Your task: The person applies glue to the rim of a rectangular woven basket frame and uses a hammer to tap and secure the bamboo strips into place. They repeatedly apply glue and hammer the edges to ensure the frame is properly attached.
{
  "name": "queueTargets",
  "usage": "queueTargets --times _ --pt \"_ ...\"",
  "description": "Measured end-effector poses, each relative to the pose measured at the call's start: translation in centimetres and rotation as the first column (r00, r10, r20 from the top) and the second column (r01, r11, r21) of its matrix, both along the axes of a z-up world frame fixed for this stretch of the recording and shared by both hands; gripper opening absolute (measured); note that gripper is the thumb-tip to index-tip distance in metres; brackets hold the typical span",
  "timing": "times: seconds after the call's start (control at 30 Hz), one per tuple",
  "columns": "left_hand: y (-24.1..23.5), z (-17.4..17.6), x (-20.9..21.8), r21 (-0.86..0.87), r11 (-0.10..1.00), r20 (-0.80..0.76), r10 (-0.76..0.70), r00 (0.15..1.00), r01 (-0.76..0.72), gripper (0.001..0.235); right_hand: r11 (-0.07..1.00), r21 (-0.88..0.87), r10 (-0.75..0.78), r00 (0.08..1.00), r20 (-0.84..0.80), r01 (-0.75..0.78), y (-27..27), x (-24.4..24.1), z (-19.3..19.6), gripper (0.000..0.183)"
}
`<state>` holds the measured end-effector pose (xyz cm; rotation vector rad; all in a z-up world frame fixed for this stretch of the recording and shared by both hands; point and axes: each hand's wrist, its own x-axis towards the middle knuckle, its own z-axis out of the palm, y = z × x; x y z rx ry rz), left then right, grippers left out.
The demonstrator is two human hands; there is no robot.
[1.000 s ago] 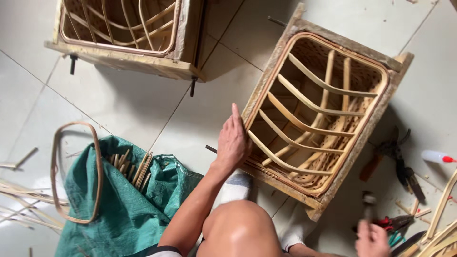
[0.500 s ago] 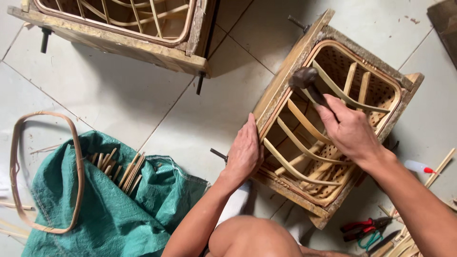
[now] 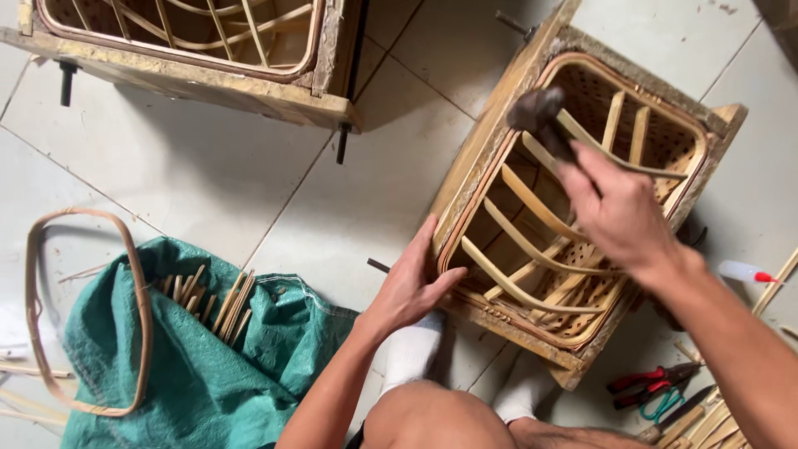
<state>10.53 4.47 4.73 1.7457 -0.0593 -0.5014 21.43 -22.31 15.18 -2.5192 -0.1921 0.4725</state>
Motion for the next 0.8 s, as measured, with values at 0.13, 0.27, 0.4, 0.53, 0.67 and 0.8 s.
queueTargets --times 0.13,0.27,0.4,0.53,0.67,0.8 --pt "0.0 -0.7 -3.5 -0.089 0.966 -0.062 0.236 0.97 -0.241 0.055 0.997 0.019 0.079 0.995 -0.061 -0.078 1.1 -4.2 -0.6 0.046" --pt "-1.1 -1.7 -3.8 0.066 0.904 -0.549 0.387 0.741 -0.423 0.056 0.986 0.057 0.152 0.983 0.099 -0.158 1.4 -5.2 -0.4 0.044" --pt "-1.2 -2.6 -3.7 -0.301 0.756 -0.177 0.555 0.813 -0.581 0.067 0.992 -0.047 0.104 0.972 -0.209 -0.116 2.6 -6.7 -0.2 0.053" --pt "-1.5 -3.2 -4.5 -0.309 0.639 -0.281 0.647 0.709 -0.705 0.072 0.952 0.068 0.291 0.951 0.101 -0.299 4.2 -10.3 -1.3 0.047" --pt "-1.4 -3.6 -4.5 -0.283 0.59 -0.302 0.694 0.654 -0.756 0.076 0.909 0.052 0.395 0.894 0.212 -0.414 5.2 -14.0 -1.6 0.052" --pt "-0.9 -4.4 -4.6 -0.332 0.605 -0.288 0.666 0.688 -0.724 0.072 0.882 -0.007 0.453 0.844 0.287 -0.471 4.7 -16.8 -1.8 0.055"
